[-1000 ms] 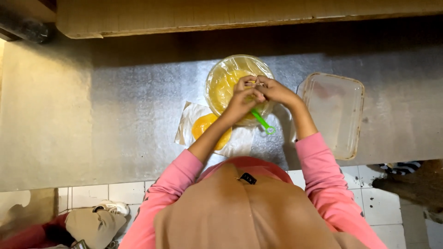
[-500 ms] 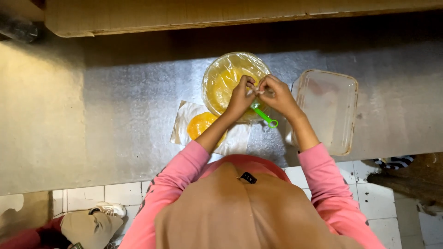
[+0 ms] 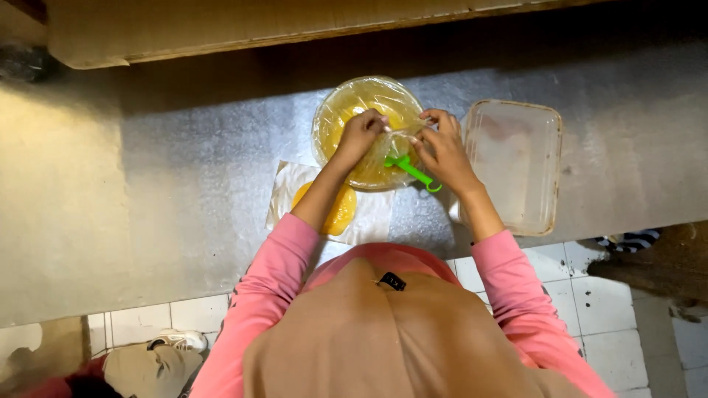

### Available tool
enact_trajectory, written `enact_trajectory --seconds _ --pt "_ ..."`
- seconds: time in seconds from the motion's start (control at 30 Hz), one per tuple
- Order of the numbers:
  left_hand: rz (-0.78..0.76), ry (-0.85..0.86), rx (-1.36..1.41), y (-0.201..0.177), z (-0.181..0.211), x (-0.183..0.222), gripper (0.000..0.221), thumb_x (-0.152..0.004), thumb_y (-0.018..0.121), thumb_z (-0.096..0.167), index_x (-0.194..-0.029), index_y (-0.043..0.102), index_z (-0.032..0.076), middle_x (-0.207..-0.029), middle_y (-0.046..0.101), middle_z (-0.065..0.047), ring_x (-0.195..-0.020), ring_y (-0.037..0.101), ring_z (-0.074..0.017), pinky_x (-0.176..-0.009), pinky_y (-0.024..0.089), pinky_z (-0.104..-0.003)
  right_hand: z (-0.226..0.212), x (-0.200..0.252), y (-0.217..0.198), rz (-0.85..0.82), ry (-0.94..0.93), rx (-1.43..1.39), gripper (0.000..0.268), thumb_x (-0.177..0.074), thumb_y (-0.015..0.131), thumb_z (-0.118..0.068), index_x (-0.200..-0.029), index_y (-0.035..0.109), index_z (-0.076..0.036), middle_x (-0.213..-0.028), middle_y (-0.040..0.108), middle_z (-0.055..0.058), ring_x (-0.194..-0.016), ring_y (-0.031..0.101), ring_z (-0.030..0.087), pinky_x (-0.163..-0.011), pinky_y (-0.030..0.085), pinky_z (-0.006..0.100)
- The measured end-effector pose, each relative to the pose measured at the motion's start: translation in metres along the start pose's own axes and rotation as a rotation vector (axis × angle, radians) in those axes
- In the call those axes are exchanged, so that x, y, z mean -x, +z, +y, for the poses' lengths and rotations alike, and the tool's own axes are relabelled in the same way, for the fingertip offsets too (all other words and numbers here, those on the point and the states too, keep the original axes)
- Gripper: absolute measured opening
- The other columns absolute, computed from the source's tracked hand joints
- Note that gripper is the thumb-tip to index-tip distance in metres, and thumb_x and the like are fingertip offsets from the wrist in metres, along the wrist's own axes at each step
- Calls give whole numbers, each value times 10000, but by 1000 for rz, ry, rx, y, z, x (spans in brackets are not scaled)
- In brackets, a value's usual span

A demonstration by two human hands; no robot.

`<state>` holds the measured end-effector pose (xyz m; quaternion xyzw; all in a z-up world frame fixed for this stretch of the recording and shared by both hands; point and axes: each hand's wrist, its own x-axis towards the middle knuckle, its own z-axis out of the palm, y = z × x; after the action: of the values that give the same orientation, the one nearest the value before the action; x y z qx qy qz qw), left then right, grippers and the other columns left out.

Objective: Applying a glaze and a topping to a piece of pastry dough on a prep table.

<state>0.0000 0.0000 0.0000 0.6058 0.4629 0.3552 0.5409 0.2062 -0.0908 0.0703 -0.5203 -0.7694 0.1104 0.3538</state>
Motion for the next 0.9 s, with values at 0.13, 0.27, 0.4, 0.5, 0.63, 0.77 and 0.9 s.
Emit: enact_trajectory --seconds 0.13,0.27,0.4,0.5,0.63,0.77,0.9 --pt "242 450 -693 -5 -24 -10 137 -959 628 203 -834 649 149 -780 674 -75 -845 646 -335 -809 491 -473 17 36 -8 -94 109 167 183 -987 682 -274 -873 632 -140 -1249 541 87 -1089 503 326 -901 366 437" --pt "255 435 -845 -7 -53 -16 181 -987 597 254 -832 620 163 -781 615 -22 -923 568 -254 -837 429 -424 21 65 -3 -126 226 169 116 -885 763 -250 -895 670 -180 -1244 556 56 -1093 493 334 -907 359 471" --pt "295 523 -996 -15 -67 -28 128 -886 708 321 -900 632 220 -824 641 11 -957 592 -229 -885 444 -451 14 74 -44 2 278 200 140 -969 710 -274 -1048 706 -159 -1154 575 119 -1072 522 379 -935 374 502" --pt "245 558 -988 -7 13 2 248 -913 716 339 -1064 610 173 -972 627 -49 -1039 576 -297 -939 423 -522 69 124 -96 269 474 298 284 -1033 733 -292 -1174 663 -56 -1113 580 210 -1024 575 443 -904 454 540" --pt "-260 867 -877 50 88 42 141 -852 679 162 -951 653 66 -963 650 -181 -1004 619 -422 -933 471 -560 209 243 -119 248 776 321 361 -1064 801 -372 -1082 662 -39 -954 634 197 -921 671 451 -729 559 477" --pt "-481 1257 -795 125 34 71 225 -812 718 113 -1029 658 98 -1260 615 -217 -1245 572 -395 -1051 427 -611 189 230 -109 220 844 252 204 -1107 672 -246 -1024 683 -60 -911 705 209 -826 706 438 -687 550 494" --pt "-587 1188 -1062 162 26 85 252 -880 682 178 -1115 612 121 -1375 563 -229 -1248 569 -461 -1022 401 -672 181 220 -102 300 860 212 294 -1062 747 -332 -959 640 -78 -816 689 180 -771 697 397 -640 530 454"
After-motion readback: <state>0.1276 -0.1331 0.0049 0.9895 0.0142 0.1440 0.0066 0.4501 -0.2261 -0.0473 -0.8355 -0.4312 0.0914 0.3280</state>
